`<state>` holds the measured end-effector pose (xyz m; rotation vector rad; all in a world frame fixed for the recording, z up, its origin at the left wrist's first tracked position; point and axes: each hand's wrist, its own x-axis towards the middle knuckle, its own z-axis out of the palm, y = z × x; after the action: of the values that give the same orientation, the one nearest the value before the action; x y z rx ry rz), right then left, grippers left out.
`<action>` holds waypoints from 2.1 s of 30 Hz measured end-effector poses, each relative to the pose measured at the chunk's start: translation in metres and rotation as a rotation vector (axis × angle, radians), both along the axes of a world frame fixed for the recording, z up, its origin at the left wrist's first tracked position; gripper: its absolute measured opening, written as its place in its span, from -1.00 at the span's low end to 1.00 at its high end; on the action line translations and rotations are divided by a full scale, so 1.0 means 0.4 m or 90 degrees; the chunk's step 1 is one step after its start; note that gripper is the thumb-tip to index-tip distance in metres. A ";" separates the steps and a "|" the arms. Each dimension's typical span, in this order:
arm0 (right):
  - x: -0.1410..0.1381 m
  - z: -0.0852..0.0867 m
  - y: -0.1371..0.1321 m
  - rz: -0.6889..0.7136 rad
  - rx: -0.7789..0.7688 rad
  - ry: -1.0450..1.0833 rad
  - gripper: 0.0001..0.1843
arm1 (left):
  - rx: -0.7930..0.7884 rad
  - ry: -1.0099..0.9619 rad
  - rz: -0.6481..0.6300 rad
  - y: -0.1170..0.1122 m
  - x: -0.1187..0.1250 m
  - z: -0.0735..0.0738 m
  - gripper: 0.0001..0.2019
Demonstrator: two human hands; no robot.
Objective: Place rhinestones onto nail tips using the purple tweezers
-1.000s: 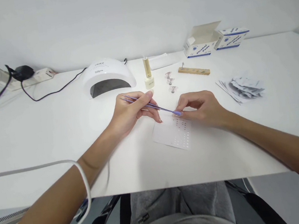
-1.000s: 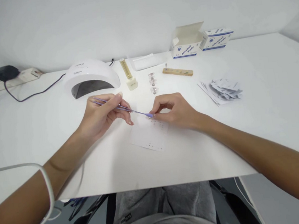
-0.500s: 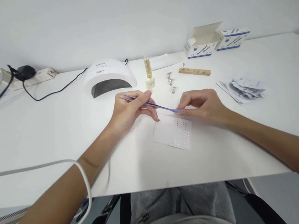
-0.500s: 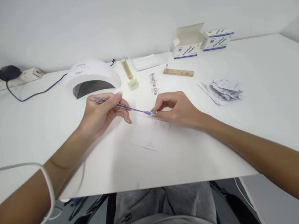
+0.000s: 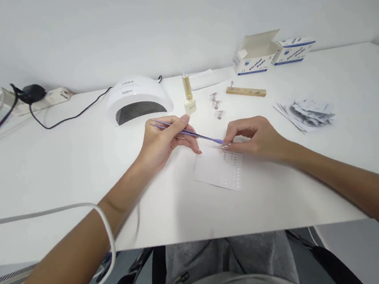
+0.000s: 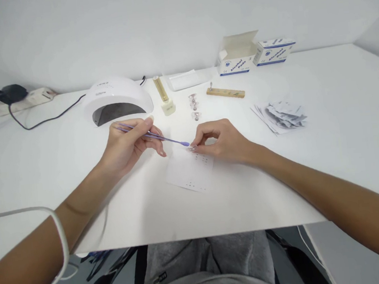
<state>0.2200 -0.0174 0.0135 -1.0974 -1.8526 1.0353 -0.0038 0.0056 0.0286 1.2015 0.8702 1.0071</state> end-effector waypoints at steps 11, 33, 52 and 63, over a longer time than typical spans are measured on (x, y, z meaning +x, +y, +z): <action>0.001 0.002 -0.002 -0.038 -0.001 -0.002 -0.79 | 0.053 0.032 0.001 -0.002 -0.001 0.001 -0.70; -0.001 0.001 0.001 -0.068 -0.080 -0.028 -0.81 | 0.127 0.055 0.035 -0.005 0.000 0.005 -0.70; 0.034 0.007 0.031 -0.022 -0.111 -0.097 -0.80 | 0.100 0.058 0.033 0.007 -0.009 -0.009 -0.68; 0.063 0.005 0.052 -0.087 0.010 -0.205 -0.83 | 0.082 0.048 0.030 0.012 -0.013 -0.011 -0.68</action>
<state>0.2450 0.0033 0.0156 -1.4265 -1.9958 0.7991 -0.0091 0.0102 0.0242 1.3397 0.9072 1.0749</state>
